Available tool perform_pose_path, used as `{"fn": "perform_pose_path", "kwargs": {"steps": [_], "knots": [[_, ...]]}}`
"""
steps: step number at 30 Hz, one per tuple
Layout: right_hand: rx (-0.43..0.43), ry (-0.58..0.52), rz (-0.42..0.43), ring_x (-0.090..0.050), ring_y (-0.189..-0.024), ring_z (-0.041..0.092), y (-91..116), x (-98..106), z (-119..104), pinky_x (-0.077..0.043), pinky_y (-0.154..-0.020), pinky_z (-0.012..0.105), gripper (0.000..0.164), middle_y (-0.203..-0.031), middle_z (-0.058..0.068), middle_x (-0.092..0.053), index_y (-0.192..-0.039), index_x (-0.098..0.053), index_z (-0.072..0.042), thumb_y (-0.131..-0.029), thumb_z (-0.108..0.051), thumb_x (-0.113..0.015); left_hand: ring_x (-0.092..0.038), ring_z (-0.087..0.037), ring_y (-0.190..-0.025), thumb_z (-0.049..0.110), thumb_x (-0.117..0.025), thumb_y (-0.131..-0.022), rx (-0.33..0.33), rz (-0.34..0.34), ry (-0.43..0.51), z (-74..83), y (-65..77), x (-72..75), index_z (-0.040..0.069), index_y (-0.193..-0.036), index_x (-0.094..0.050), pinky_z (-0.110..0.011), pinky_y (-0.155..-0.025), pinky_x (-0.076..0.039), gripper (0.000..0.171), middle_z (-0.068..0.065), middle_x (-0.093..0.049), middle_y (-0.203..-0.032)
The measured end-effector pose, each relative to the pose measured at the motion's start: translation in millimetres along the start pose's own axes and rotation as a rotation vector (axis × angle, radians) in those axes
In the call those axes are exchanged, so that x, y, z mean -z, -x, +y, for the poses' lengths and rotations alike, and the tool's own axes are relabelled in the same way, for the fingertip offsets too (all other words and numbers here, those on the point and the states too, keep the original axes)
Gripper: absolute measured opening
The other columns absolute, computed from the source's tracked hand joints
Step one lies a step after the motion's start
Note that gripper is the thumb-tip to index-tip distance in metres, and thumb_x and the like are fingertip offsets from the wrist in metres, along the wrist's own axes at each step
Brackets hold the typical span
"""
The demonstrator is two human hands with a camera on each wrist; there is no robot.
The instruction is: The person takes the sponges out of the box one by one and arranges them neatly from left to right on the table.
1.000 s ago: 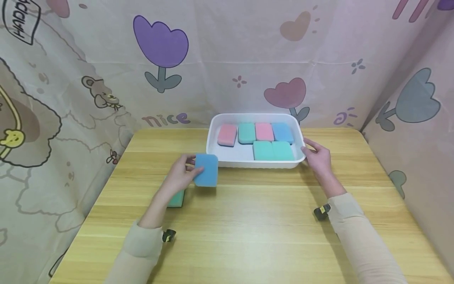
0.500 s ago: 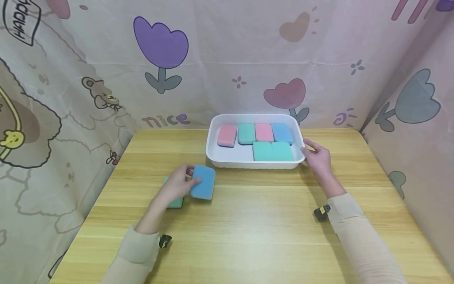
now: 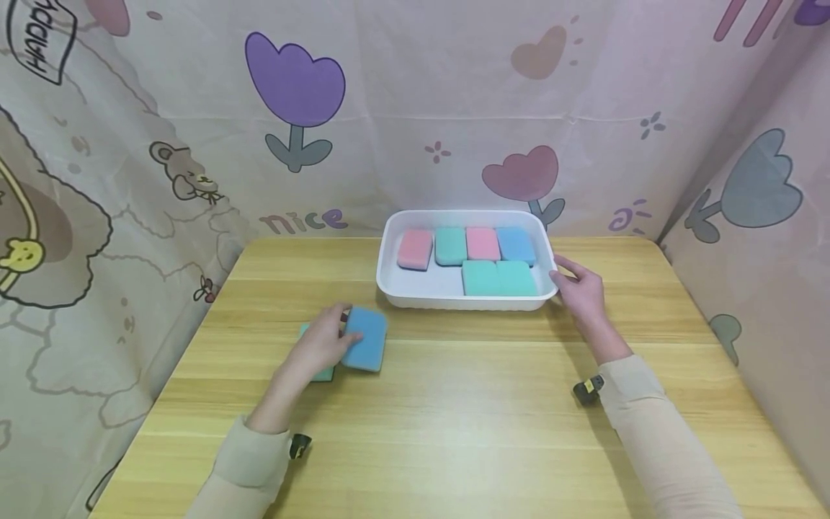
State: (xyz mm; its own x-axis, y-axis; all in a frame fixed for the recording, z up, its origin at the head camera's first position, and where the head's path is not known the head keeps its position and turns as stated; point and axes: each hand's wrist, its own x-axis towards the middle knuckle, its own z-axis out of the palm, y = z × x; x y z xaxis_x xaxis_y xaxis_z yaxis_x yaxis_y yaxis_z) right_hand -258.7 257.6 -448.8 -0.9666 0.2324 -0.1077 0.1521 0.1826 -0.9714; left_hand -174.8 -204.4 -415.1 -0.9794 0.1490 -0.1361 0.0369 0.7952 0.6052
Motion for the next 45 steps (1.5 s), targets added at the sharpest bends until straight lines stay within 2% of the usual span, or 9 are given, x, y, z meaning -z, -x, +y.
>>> {"fn": "perform_pose_path", "kwargs": {"steps": [5, 13, 19, 24, 32, 35, 40, 45], "knots": [[-0.006, 0.003, 0.001, -0.058, -0.134, 0.036, -1, -1, 0, -0.058, -0.087, 0.018, 0.049, -0.154, 0.021, -0.051, -0.153, -0.051, -0.011, -0.106, -0.021, -0.061, -0.056, -0.047, -0.126, 0.019, -0.065, -0.104, -0.012, -0.002, -0.07, 0.8, 1.1, -0.6, 0.002, -0.157, -0.04, -0.061, -0.101, -0.052, 0.062, -0.033, -0.048, -0.146], [-0.001, -0.004, 0.004, -0.058, -0.134, 0.037, -1, -1, 0, -0.058, -0.089, 0.02, 0.049, -0.154, 0.023, -0.049, -0.153, -0.051, -0.009, -0.106, -0.02, -0.061, -0.053, -0.048, -0.129, 0.016, -0.065, -0.104, 0.012, -0.014, -0.118, 2.3, 2.8, -1.6, -0.004, -0.153, -0.042, -0.063, -0.103, -0.05, 0.058, -0.032, -0.047, -0.146], [-0.006, -0.008, 0.002, -0.058, -0.133, 0.037, 0, -1, 0, -0.058, -0.088, 0.019, 0.049, -0.154, 0.023, -0.05, -0.153, -0.051, -0.009, -0.106, -0.018, -0.06, -0.051, -0.048, -0.133, 0.009, -0.066, -0.102, -0.003, 0.001, -0.133, 3.4, 3.8, -3.4, -0.01, -0.145, -0.047, -0.06, -0.107, -0.048, 0.051, -0.03, -0.047, -0.147], [-0.016, -0.013, 0.0, -0.058, -0.134, 0.037, 0, -2, 0, -0.058, -0.089, 0.019, 0.049, -0.154, 0.022, -0.05, -0.154, -0.051, -0.01, -0.106, -0.019, -0.06, -0.048, -0.048, -0.135, 0.004, -0.065, -0.101, -0.002, 0.011, -0.141, 1.8, 3.7, -6.2, -0.01, -0.139, -0.054, -0.06, -0.11, -0.045, 0.043, -0.029, -0.051, -0.145], [0.005, -0.015, 0.008, -0.059, -0.132, 0.037, 0, -1, 0, -0.058, -0.087, 0.018, 0.049, -0.152, 0.024, -0.051, -0.153, -0.051, -0.008, -0.106, -0.018, -0.06, -0.035, -0.051, -0.143, 0.011, -0.069, -0.1, -0.013, 0.055, -0.177, -1.9, 4.7, -7.4, -0.007, -0.142, -0.054, -0.067, -0.115, -0.036, 0.048, -0.029, -0.048, -0.15], [0.01, -0.018, 0.008, -0.059, -0.131, 0.038, 1, -1, 0, -0.058, -0.087, 0.019, 0.049, -0.15, 0.025, -0.053, -0.153, -0.051, -0.006, -0.106, -0.017, -0.06, -0.038, -0.051, -0.141, 0.016, -0.07, -0.099, -0.009, 0.067, -0.192, -3.9, 5.6, -8.1, -0.006, -0.142, -0.055, -0.067, -0.113, -0.038, 0.051, -0.029, -0.049, -0.148], [0.011, -0.024, 0.006, -0.059, -0.132, 0.038, 1, -1, 1, -0.058, -0.087, 0.019, 0.05, -0.15, 0.026, -0.053, -0.153, -0.05, -0.005, -0.106, -0.016, -0.059, -0.046, -0.049, -0.134, 0.022, -0.069, -0.101, 0.006, 0.049, -0.2, -7.0, 6.4, -10.5, -0.006, -0.144, -0.054, -0.064, -0.107, -0.046, 0.053, -0.029, -0.052, -0.146], [0.012, -0.035, 0.006, -0.058, -0.133, 0.039, 1, -2, 1, -0.057, -0.088, 0.02, 0.05, -0.151, 0.026, -0.052, -0.153, -0.05, -0.004, -0.106, -0.017, -0.06, -0.044, -0.049, -0.137, 0.022, -0.068, -0.102, -0.01, 0.035, -0.203, -8.0, 7.5, -12.4, -0.005, -0.145, -0.053, -0.065, -0.11, -0.042, 0.053, -0.029, -0.051, -0.147]]}}
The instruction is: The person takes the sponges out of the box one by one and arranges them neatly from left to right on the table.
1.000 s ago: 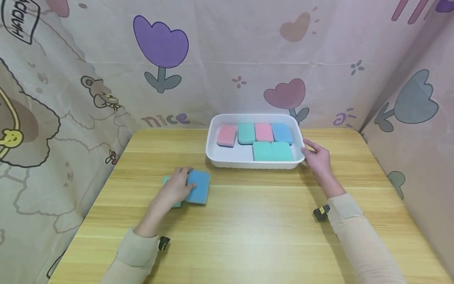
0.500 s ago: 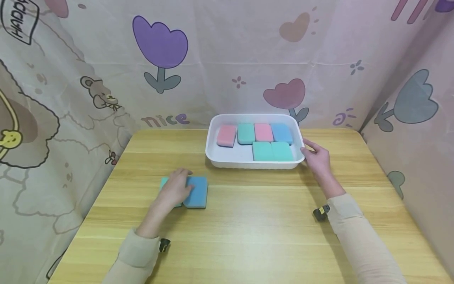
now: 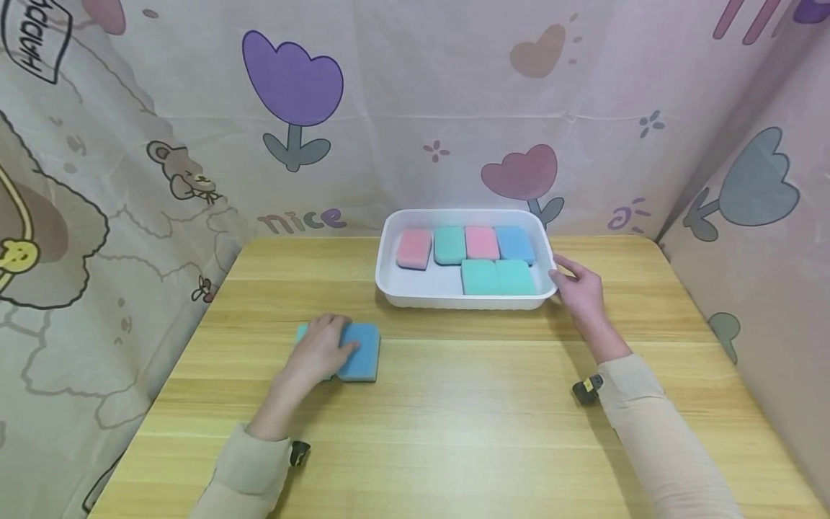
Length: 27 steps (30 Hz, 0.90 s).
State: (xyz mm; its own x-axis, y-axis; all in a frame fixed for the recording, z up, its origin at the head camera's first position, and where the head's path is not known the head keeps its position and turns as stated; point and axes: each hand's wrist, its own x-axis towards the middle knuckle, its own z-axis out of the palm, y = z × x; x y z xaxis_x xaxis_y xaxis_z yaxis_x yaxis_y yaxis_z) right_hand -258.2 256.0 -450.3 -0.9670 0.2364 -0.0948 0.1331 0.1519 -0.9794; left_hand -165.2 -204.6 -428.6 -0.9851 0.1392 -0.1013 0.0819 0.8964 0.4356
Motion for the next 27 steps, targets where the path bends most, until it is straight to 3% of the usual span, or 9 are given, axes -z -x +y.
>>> {"fn": "perform_pose_path", "kwargs": {"steps": [13, 19, 23, 27], "knots": [[-0.017, -0.012, -0.016, -0.058, -0.133, 0.037, -2, 1, -1, -0.057, -0.092, 0.023, 0.05, -0.153, 0.024, -0.051, -0.154, -0.05, -0.01, -0.106, -0.019, -0.06, -0.042, -0.049, -0.139, 0.023, -0.068, -0.101, -0.007, 0.026, 0.041, 9.6, -2.5, 3.8, -0.003, -0.146, -0.052, -0.065, -0.109, -0.044, 0.054, -0.028, -0.049, -0.149], [-0.016, -0.003, -0.024, -0.057, -0.135, 0.037, -1, 2, -2, -0.057, -0.092, 0.022, 0.051, -0.155, 0.023, -0.049, -0.155, -0.049, -0.009, -0.106, -0.019, -0.059, -0.049, -0.045, -0.133, 0.025, -0.064, -0.103, -0.038, 0.161, 0.163, 24.7, -14.3, 12.9, 0.0, -0.145, -0.053, -0.061, -0.098, -0.053, 0.051, -0.024, -0.05, -0.146], [-0.018, -0.011, -0.017, -0.057, -0.134, 0.037, -1, 2, -2, -0.057, -0.091, 0.022, 0.05, -0.153, 0.024, -0.05, -0.154, -0.05, -0.008, -0.106, -0.017, -0.06, -0.052, -0.039, -0.13, 0.025, -0.064, -0.103, -0.081, 0.272, 0.253, 35.0, -27.4, 17.4, 0.002, -0.143, -0.054, -0.057, -0.096, -0.054, 0.048, -0.02, -0.052, -0.144], [-0.019, -0.011, -0.013, -0.058, -0.133, 0.037, 0, 2, -1, -0.057, -0.091, 0.022, 0.05, -0.152, 0.024, -0.051, -0.154, -0.05, -0.007, -0.106, -0.017, -0.061, -0.053, -0.037, -0.128, 0.023, -0.065, -0.102, -0.099, 0.34, 0.331, 45.2, -42.2, 20.6, 0.002, -0.143, -0.054, -0.056, -0.097, -0.053, 0.048, -0.017, -0.053, -0.142]]}}
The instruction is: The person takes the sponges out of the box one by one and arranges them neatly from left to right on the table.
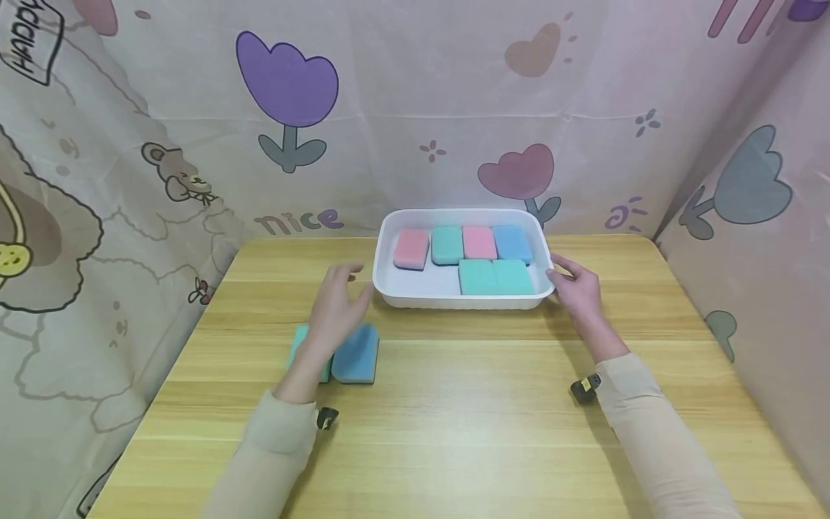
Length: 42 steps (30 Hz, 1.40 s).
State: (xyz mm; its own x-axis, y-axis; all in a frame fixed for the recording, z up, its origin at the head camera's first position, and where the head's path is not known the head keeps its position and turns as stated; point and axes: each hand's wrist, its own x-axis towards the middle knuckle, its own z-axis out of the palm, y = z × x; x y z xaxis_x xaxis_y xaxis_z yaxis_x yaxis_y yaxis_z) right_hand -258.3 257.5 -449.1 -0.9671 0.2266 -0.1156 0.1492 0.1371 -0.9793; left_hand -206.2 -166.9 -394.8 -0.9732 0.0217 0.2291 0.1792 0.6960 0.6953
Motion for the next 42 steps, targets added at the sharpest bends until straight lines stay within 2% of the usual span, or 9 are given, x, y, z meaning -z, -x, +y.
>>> {"fn": "perform_pose_path", "kwargs": {"steps": [5, 15, 23, 30, 33, 37, 40, 42], "knots": [[0.0, 0.007, -0.002, -0.058, -0.134, 0.037, -1, 1, 1, -0.057, -0.092, 0.023, 0.05, -0.153, 0.024, -0.05, -0.154, -0.05, -0.009, -0.106, -0.018, -0.061, -0.053, -0.036, -0.128, 0.024, -0.066, -0.101, 0.02, 0.035, 0.039, 10.3, -23.5, -8.8, 0.0, -0.145, -0.053, -0.055, -0.099, -0.051, 0.052, -0.018, -0.052, -0.143], [0.0, 0.015, 0.001, -0.059, -0.132, 0.038, 0, -1, -1, -0.058, -0.088, 0.021, 0.05, -0.151, 0.024, -0.052, -0.153, -0.051, -0.009, -0.105, -0.017, -0.062, -0.055, -0.037, -0.126, 0.026, -0.064, -0.1, 0.051, 0.012, 0.027, 25.8, -71.3, -29.6, 0.0, -0.148, -0.05, -0.054, -0.101, -0.051, 0.056, -0.021, -0.05, -0.145], [0.002, 0.019, 0.011, -0.059, -0.132, 0.037, -1, -1, 0, -0.058, -0.09, 0.022, 0.049, -0.15, 0.025, -0.054, -0.153, -0.051, -0.008, -0.105, -0.016, -0.061, -0.046, -0.038, -0.139, 0.03, -0.06, -0.102, 0.12, -0.093, -0.082, 37.1, -110.6, -46.2, 0.0, -0.152, -0.046, -0.054, -0.116, -0.042, 0.059, -0.021, -0.046, -0.151], [0.013, 0.018, 0.015, -0.06, -0.131, 0.037, -3, 0, 1, -0.058, -0.09, 0.023, 0.05, -0.148, 0.025, -0.055, -0.153, -0.052, -0.009, -0.105, -0.018, -0.063, -0.042, -0.037, -0.144, 0.028, -0.06, -0.102, 0.236, -0.176, -0.024, 45.2, -136.7, -57.3, 0.004, -0.156, -0.04, -0.054, -0.118, -0.04, 0.063, -0.018, -0.04, -0.159], [0.017, 0.015, 0.019, -0.06, -0.131, 0.037, -4, 0, 0, -0.058, -0.09, 0.023, 0.05, -0.148, 0.025, -0.055, -0.152, -0.052, -0.009, -0.104, -0.018, -0.063, -0.046, -0.038, -0.14, 0.025, -0.062, -0.1, 0.257, -0.202, -0.014, 46.1, -146.1, -61.2, 0.001, -0.154, -0.042, -0.054, -0.117, -0.041, 0.063, -0.021, -0.045, -0.155], [0.019, 0.013, 0.018, -0.06, -0.131, 0.038, -4, 1, 1, -0.058, -0.091, 0.024, 0.05, -0.147, 0.026, -0.056, -0.152, -0.052, -0.009, -0.104, -0.018, -0.063, -0.053, -0.034, -0.129, 0.025, -0.062, -0.1, 0.31, -0.257, -0.014, 45.4, -157.5, -65.0, 0.0, -0.147, -0.049, -0.048, -0.114, -0.045, 0.055, -0.019, -0.054, -0.146], [0.014, 0.012, 0.006, -0.059, -0.132, 0.038, -4, 1, 2, -0.058, -0.092, 0.025, 0.05, -0.149, 0.025, -0.054, -0.153, -0.051, -0.009, -0.105, -0.018, -0.062, -0.052, -0.03, -0.129, 0.026, -0.058, -0.103, 0.337, -0.327, -0.044, 44.4, -161.8, -64.6, 0.002, -0.145, -0.053, -0.044, -0.117, -0.042, 0.049, -0.015, -0.055, -0.145], [0.012, 0.011, 0.0, -0.059, -0.132, 0.038, -4, 0, 2, -0.058, -0.092, 0.024, 0.05, -0.15, 0.025, -0.053, -0.154, -0.05, -0.009, -0.105, -0.018, -0.062, -0.053, -0.029, -0.124, 0.025, -0.056, -0.103, 0.349, -0.376, -0.063, 44.3, -164.3, -63.6, 0.002, -0.142, -0.055, -0.038, -0.111, -0.044, 0.044, -0.014, -0.058, -0.139]]}}
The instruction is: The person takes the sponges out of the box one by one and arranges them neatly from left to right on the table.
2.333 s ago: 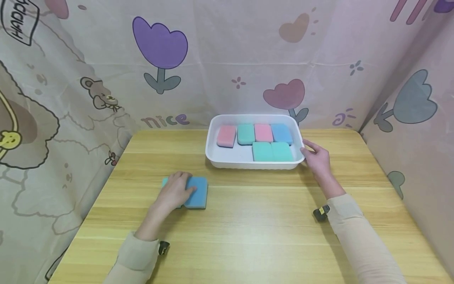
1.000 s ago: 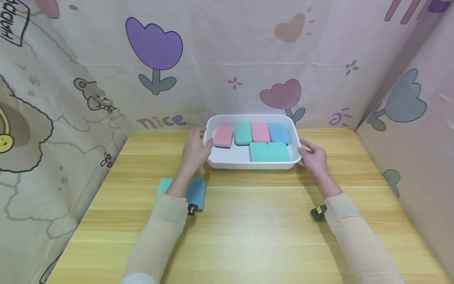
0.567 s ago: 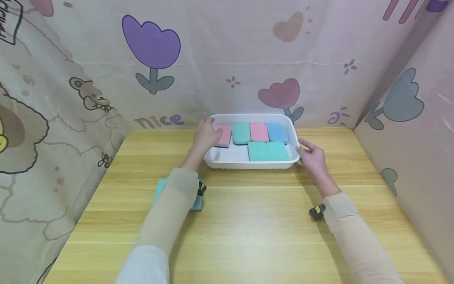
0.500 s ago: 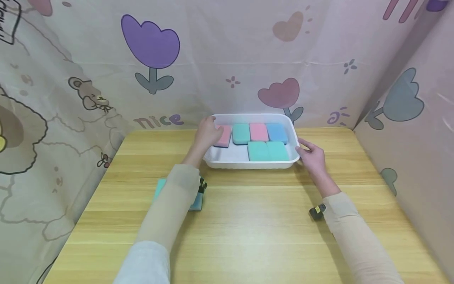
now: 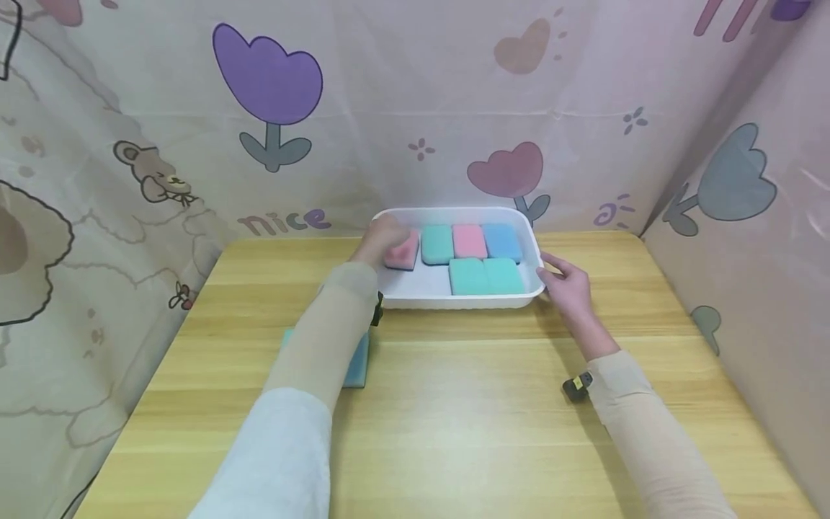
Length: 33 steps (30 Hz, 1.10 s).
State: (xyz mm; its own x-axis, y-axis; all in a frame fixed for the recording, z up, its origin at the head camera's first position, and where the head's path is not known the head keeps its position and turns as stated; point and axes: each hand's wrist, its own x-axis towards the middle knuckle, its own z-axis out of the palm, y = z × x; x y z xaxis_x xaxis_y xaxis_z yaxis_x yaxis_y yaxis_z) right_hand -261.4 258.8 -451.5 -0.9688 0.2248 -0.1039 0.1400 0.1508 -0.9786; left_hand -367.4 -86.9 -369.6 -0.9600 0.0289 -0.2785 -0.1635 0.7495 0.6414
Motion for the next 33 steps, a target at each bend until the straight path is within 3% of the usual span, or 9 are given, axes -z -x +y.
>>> {"fn": "perform_pose_path", "kwargs": {"steps": [4, 6, 8, 12, 15, 20, 25, 33], "knots": [[0.001, 0.004, 0.0, -0.058, -0.133, 0.038, 0, -1, 0, -0.058, -0.091, 0.022, 0.05, -0.152, 0.025, -0.051, -0.154, -0.05, -0.008, -0.105, -0.018, -0.061, -0.055, -0.024, -0.099, 0.019, -0.053, -0.102, 0.045, -0.067, -0.011, -3.5, -14.2, -5.0, 0.003, -0.121, -0.06, -0.03, -0.083, -0.048, 0.026, -0.011, -0.058, -0.113], [-0.001, 0.003, 0.004, -0.059, -0.133, 0.038, 0, -1, 0, -0.058, -0.091, 0.022, 0.05, -0.152, 0.024, -0.052, -0.153, -0.05, -0.008, -0.105, -0.017, -0.062, -0.054, -0.022, -0.091, 0.017, -0.053, -0.101, 0.063, -0.068, -0.025, -7.2, -23.7, -11.8, 0.005, -0.11, -0.061, -0.029, -0.076, -0.046, 0.017, -0.009, -0.058, -0.105], [-0.003, 0.0, 0.005, -0.059, -0.132, 0.038, 1, -2, 0, -0.058, -0.091, 0.023, 0.05, -0.151, 0.025, -0.052, -0.153, -0.051, -0.008, -0.105, -0.016, -0.062, -0.054, -0.023, -0.089, 0.017, -0.054, -0.101, 0.076, -0.06, -0.037, -9.9, -28.0, -18.0, 0.006, -0.108, -0.061, -0.031, -0.079, -0.047, 0.014, -0.009, -0.057, -0.101], [-0.007, -0.006, 0.002, -0.059, -0.132, 0.037, 1, -3, 0, -0.058, -0.094, 0.025, 0.05, -0.151, 0.024, -0.053, -0.153, -0.051, -0.008, -0.105, -0.016, -0.062, -0.054, -0.027, -0.108, 0.02, -0.057, -0.099, 0.055, -0.021, -0.081, -14.2, -26.0, -24.5, 0.003, -0.127, -0.061, -0.037, -0.101, -0.047, 0.033, -0.012, -0.06, -0.122], [-0.004, -0.008, 0.006, -0.059, -0.132, 0.037, 0, -3, 0, -0.057, -0.094, 0.027, 0.05, -0.151, 0.024, -0.053, -0.153, -0.051, -0.009, -0.105, -0.016, -0.062, -0.054, -0.03, -0.116, 0.021, -0.058, -0.097, 0.032, 0.008, -0.094, -15.0, -22.1, -28.0, 0.0, -0.129, -0.061, -0.041, -0.111, -0.043, 0.038, -0.015, -0.06, -0.129], [-0.004, -0.015, 0.01, -0.06, -0.132, 0.037, -1, -1, 1, -0.057, -0.094, 0.027, 0.049, -0.151, 0.024, -0.053, -0.153, -0.052, -0.009, -0.105, -0.016, -0.062, -0.054, -0.03, -0.114, 0.021, -0.055, -0.097, 0.055, 0.033, -0.124, -14.8, -27.5, -37.1, 0.004, -0.118, -0.063, -0.041, -0.108, -0.044, 0.028, -0.014, -0.061, -0.125], [0.002, -0.012, 0.005, -0.06, -0.131, 0.037, -1, -1, 1, -0.058, -0.093, 0.026, 0.05, -0.15, 0.024, -0.054, -0.153, -0.052, -0.009, -0.105, -0.017, -0.062, -0.05, -0.032, -0.12, 0.02, -0.053, -0.098, 0.088, 0.058, -0.165, -12.1, -31.0, -42.8, 0.002, -0.134, -0.057, -0.043, -0.11, -0.041, 0.04, -0.016, -0.056, -0.134], [0.003, -0.004, 0.014, -0.061, -0.13, 0.036, -2, -1, 2, -0.058, -0.089, 0.022, 0.049, -0.146, 0.025, -0.057, -0.152, -0.052, -0.008, -0.105, -0.017, -0.062, -0.05, -0.034, -0.117, 0.018, -0.063, -0.095, 0.071, 0.155, -0.1, -4.4, -8.6, -40.3, -0.001, -0.143, -0.045, -0.045, -0.104, -0.046, 0.056, -0.023, -0.047, -0.136]]}}
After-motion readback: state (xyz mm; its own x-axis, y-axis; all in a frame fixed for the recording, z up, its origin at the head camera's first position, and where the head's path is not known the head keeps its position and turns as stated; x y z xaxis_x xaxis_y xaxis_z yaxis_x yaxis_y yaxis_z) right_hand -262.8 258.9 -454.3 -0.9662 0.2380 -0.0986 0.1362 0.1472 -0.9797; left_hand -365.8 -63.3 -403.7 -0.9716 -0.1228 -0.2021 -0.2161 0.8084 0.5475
